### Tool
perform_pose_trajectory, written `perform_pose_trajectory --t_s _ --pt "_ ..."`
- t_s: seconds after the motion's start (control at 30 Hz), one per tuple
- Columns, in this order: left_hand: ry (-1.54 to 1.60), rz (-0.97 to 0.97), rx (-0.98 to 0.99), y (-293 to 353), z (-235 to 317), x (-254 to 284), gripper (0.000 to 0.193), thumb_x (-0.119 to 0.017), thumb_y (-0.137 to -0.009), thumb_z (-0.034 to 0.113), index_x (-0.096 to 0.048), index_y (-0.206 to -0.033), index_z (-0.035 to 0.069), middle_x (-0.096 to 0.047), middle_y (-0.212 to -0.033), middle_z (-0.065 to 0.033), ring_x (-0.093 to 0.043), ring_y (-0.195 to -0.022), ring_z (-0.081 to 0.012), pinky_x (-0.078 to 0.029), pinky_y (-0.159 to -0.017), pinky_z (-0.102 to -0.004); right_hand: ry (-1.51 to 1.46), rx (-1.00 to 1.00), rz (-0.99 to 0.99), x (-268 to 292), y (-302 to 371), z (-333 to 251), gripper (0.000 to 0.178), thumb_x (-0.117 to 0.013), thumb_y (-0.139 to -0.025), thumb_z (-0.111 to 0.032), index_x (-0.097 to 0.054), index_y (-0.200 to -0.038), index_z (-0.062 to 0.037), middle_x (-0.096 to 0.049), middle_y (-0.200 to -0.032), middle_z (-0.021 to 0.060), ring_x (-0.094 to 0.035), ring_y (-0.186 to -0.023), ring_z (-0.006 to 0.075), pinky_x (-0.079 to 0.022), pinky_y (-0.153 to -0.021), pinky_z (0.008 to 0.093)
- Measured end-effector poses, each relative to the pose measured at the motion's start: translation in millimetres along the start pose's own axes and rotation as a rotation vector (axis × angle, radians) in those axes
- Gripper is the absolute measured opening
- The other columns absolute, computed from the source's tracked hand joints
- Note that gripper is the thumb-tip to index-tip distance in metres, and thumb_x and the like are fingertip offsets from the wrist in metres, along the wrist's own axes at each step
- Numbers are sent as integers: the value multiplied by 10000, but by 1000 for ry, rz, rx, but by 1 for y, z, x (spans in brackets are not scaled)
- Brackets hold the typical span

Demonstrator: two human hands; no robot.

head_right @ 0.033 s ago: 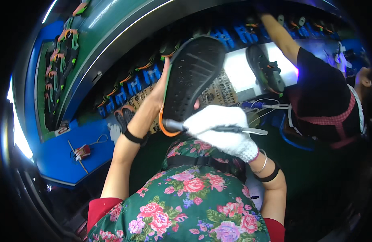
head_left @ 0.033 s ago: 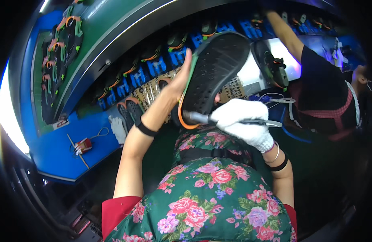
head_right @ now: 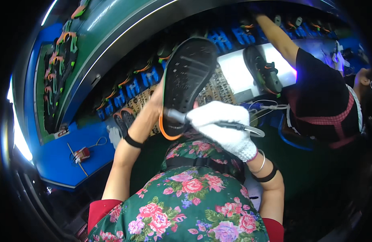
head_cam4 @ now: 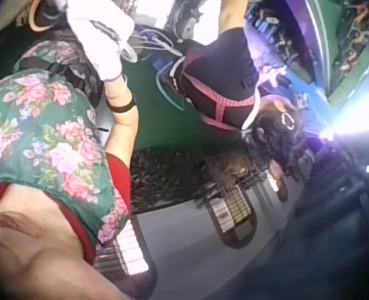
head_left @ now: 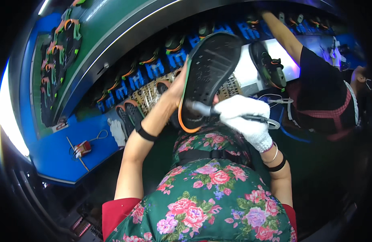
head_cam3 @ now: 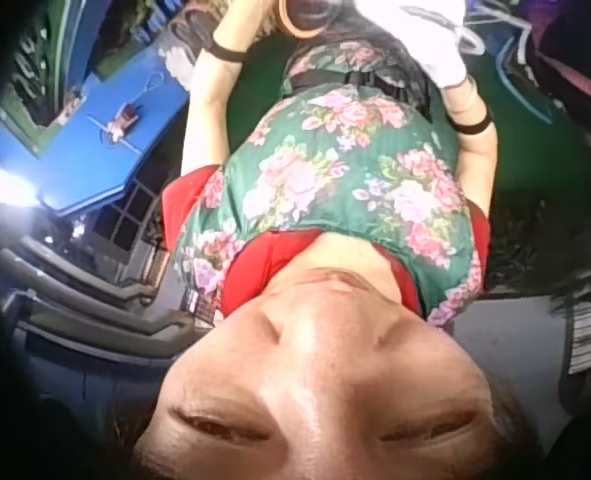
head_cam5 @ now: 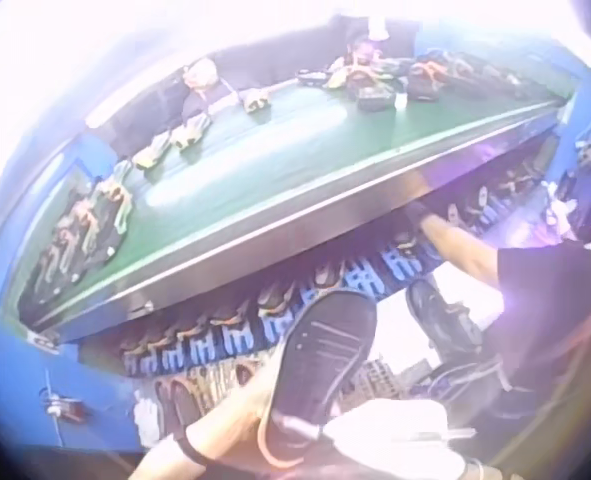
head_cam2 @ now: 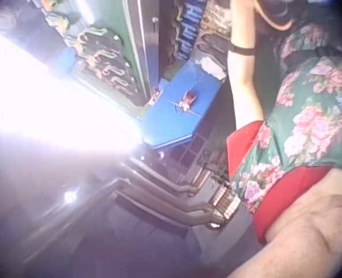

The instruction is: Applying glue or primer to the bottom of shoe soles using a brush on a production line.

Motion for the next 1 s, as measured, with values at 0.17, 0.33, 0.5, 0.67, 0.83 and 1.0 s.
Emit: perform_pose_trajectory --t_s 0.17,0.33,0.5,0.67,0.83,1.0 --pt "291 29 -203 21 -42 18 493 -358 -1103 358 -544 -1386 1 -631 -1348 -157 -633 -1214 -291 -512 -1064 -448 244 58 213 22 -3 -6 170 -755 -824 -12 -783 -990 -30 -770 -1020 121 -742 -925 238 -574 -832 334" --pt "-259 574 -25 47 -64 26 368 -465 -1080 185 -549 -1352 -47 -627 -1317 -218 -629 -1212 -344 -534 -1049 -461 414 213 -22 5 -5 -20 184 -743 -798 9 -766 -976 -35 -756 -1002 136 -730 -922 287 -573 -835 377" --pt "420 127 -278 58 -68 37 511 -474 -1066 369 -510 -1399 -17 -571 -1378 -251 -625 -1195 -428 -595 -949 -542 458 272 38 -5 0 -41 240 -792 -759 8 -771 -986 -67 -761 -987 109 -736 -875 276 -588 -772 365" --pt "579 35 -307 43 -31 -34 621 -558 -983 467 -545 -1434 39 -560 -1454 -186 -613 -1245 -363 -498 -1074 -524 549 272 203 3 2 -53 154 -823 -736 7 -769 -865 -57 -772 -944 121 -747 -868 272 -592 -774 360" --pt "508 13 -351 21 -57 -15 894 -675 -807 539 -431 -1514 50 -487 -1509 -216 -547 -1328 -363 -441 -1121 -549 579 313 223 10 -7 -69 158 -796 -714 22 -770 -854 -46 -767 -915 138 -746 -844 273 -591 -747 352" --pt "434 117 -309 1 -54 -55 1017 -576 -845 784 -367 -1555 87 -443 -1550 -178 -484 -1390 -343 -380 -1164 -553 641 380 248 13 -16 -78 174 -798 -715 18 -773 -873 -49 -771 -930 132 -748 -871 275 -586 -770 359"
Point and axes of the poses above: each hand's wrist, its own y-axis away from the middle knuckle, its own x-axis out of the back of the hand, z = x × y, the point moved 8 cm from there along -y, towards the middle knuckle
